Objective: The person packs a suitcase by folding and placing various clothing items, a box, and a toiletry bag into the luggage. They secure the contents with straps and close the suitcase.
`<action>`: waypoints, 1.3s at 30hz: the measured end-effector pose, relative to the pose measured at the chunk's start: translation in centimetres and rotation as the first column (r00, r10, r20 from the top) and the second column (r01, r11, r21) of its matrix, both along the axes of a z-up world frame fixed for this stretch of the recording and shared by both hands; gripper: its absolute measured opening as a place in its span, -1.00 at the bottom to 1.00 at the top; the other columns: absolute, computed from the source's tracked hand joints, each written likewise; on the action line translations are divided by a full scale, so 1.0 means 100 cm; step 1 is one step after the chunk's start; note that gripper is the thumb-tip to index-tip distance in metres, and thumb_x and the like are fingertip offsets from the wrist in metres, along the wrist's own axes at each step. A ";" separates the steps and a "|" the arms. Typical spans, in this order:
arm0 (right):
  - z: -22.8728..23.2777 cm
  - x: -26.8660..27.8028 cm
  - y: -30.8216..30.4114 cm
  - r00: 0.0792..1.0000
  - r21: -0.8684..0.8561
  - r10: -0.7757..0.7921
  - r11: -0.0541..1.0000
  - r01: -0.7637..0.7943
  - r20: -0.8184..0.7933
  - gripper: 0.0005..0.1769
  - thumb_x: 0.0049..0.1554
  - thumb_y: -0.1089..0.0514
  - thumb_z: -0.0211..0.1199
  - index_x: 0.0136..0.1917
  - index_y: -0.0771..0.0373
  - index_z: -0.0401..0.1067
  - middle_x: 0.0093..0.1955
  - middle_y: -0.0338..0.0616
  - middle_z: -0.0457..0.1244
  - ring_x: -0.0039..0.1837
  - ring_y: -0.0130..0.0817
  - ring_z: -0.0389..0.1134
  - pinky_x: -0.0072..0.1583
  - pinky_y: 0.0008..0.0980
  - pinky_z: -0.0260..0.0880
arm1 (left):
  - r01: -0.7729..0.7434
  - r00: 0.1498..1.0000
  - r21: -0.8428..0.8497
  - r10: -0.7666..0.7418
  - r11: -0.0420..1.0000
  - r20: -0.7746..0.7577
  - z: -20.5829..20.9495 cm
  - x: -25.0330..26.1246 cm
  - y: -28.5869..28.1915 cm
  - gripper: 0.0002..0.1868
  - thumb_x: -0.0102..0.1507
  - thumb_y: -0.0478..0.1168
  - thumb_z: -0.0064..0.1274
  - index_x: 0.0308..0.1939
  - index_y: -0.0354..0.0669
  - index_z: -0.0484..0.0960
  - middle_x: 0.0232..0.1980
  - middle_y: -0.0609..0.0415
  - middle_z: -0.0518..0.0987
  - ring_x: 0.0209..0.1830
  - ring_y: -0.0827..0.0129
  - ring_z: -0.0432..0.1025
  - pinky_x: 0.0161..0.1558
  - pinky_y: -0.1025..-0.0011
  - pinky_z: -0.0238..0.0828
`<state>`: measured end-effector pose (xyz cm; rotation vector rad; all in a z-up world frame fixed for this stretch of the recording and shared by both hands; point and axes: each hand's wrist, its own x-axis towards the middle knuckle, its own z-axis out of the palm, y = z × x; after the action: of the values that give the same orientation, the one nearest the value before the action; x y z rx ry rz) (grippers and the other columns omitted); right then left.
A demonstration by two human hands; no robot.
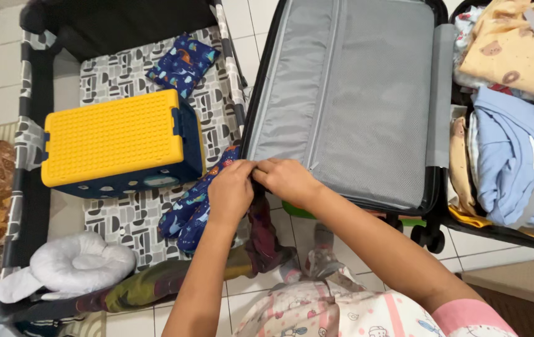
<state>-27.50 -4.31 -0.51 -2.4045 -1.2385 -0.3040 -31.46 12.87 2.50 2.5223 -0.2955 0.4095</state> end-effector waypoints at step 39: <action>0.015 -0.023 -0.103 0.998 0.108 -0.028 0.994 0.034 -0.055 -0.78 -0.01 0.26 0.22 -0.06 0.18 0.52 -0.12 -0.14 0.34 -0.05 -0.09 0.41 -0.04 -0.17 0.43 | 0.255 0.959 0.085 -0.240 0.963 -0.151 0.003 -0.007 -0.066 -0.87 0.17 -0.19 0.21 -0.22 -0.05 0.76 -0.20 0.12 0.67 -0.05 0.18 0.50 0.04 0.10 0.31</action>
<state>-29.83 -14.61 1.04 -2.3254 -1.1320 -0.3071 -32.20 6.28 2.80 2.5562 -0.5846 0.1211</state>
